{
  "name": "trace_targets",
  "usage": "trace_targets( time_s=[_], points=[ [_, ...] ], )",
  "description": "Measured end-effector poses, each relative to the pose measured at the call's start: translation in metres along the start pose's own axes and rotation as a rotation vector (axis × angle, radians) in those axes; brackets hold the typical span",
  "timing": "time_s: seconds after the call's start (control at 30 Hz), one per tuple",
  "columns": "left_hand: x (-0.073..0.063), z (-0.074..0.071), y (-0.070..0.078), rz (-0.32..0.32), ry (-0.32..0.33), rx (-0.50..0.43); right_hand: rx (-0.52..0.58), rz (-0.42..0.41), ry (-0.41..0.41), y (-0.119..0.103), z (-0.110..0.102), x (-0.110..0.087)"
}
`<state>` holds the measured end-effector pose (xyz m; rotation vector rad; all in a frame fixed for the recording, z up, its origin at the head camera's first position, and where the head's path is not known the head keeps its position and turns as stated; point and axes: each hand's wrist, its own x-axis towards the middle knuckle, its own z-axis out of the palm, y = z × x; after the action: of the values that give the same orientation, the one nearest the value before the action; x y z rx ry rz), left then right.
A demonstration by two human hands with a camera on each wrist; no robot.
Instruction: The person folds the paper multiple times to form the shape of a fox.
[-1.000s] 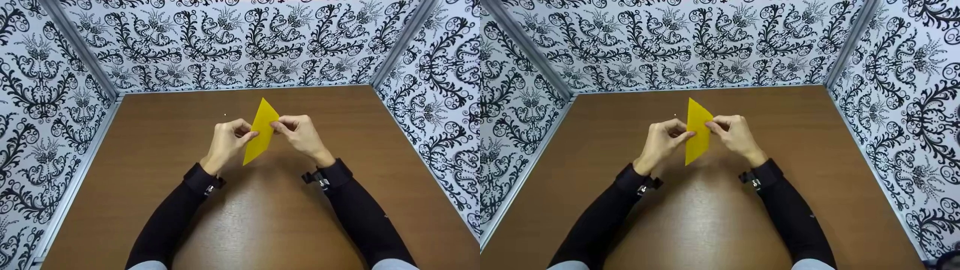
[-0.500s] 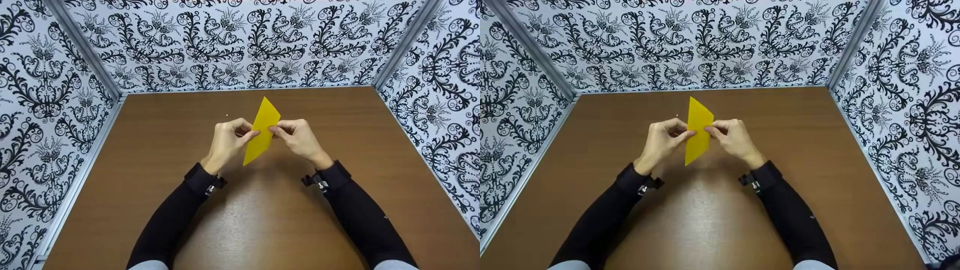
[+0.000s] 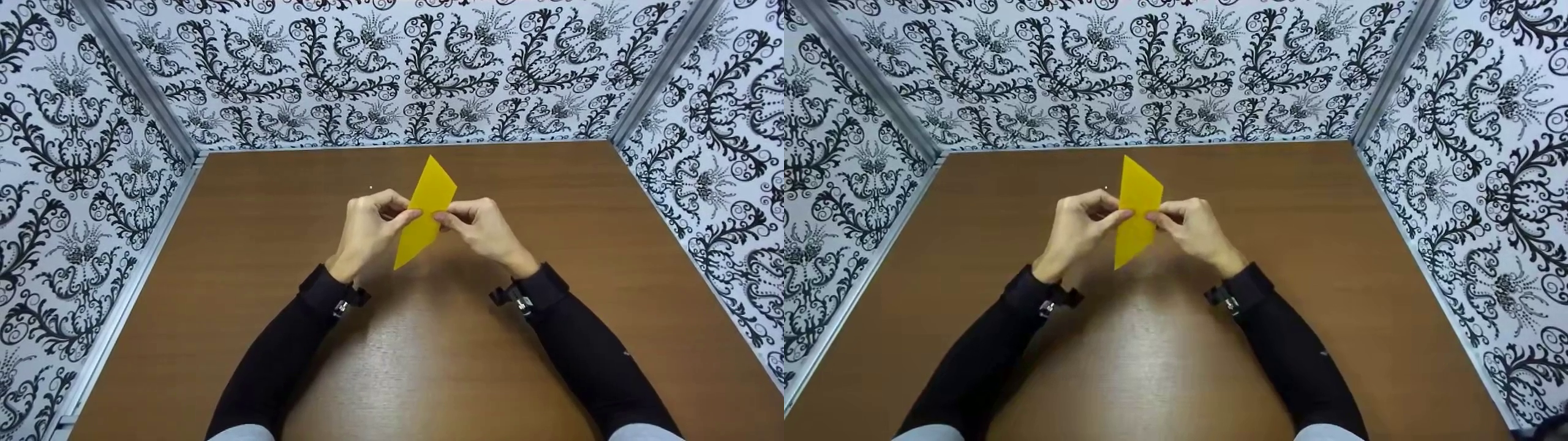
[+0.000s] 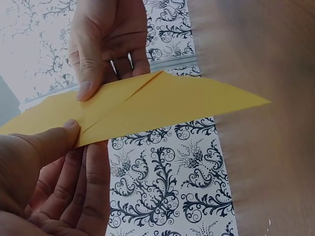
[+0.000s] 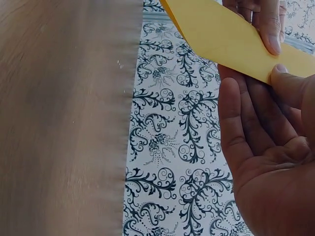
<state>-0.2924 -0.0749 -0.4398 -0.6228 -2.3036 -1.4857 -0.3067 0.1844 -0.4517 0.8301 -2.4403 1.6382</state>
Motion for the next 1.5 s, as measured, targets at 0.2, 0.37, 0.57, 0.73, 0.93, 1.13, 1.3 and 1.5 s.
trace_targets(
  time_s=[0.2,0.37,0.57,0.73,0.93,1.13,1.3,1.5],
  points=[
    [0.001,-0.003,0.001,-0.008,0.009,-0.021,0.001,0.015,-0.031,0.006,0.005,-0.001],
    [0.002,-0.007,0.001,-0.024,0.044,-0.052,-0.001,0.033,-0.088,0.011,0.011,-0.002],
    [0.003,-0.009,-0.001,-0.043,0.063,-0.079,-0.027,0.042,-0.123,0.015,0.015,-0.003],
    [0.004,-0.009,-0.003,-0.059,0.050,-0.074,-0.049,0.044,-0.128,0.014,0.016,-0.004],
    [0.005,-0.010,-0.004,-0.084,0.049,-0.054,-0.052,0.068,-0.152,0.014,0.016,-0.002],
    [0.005,-0.012,-0.003,-0.098,0.038,0.006,-0.147,0.052,-0.140,0.014,0.012,-0.001],
    [0.005,-0.013,-0.004,-0.083,0.029,0.058,-0.161,0.030,-0.086,0.010,0.004,0.000],
    [0.005,-0.012,-0.004,-0.081,0.008,0.095,-0.162,0.029,-0.013,0.008,-0.005,0.003]
  ],
)
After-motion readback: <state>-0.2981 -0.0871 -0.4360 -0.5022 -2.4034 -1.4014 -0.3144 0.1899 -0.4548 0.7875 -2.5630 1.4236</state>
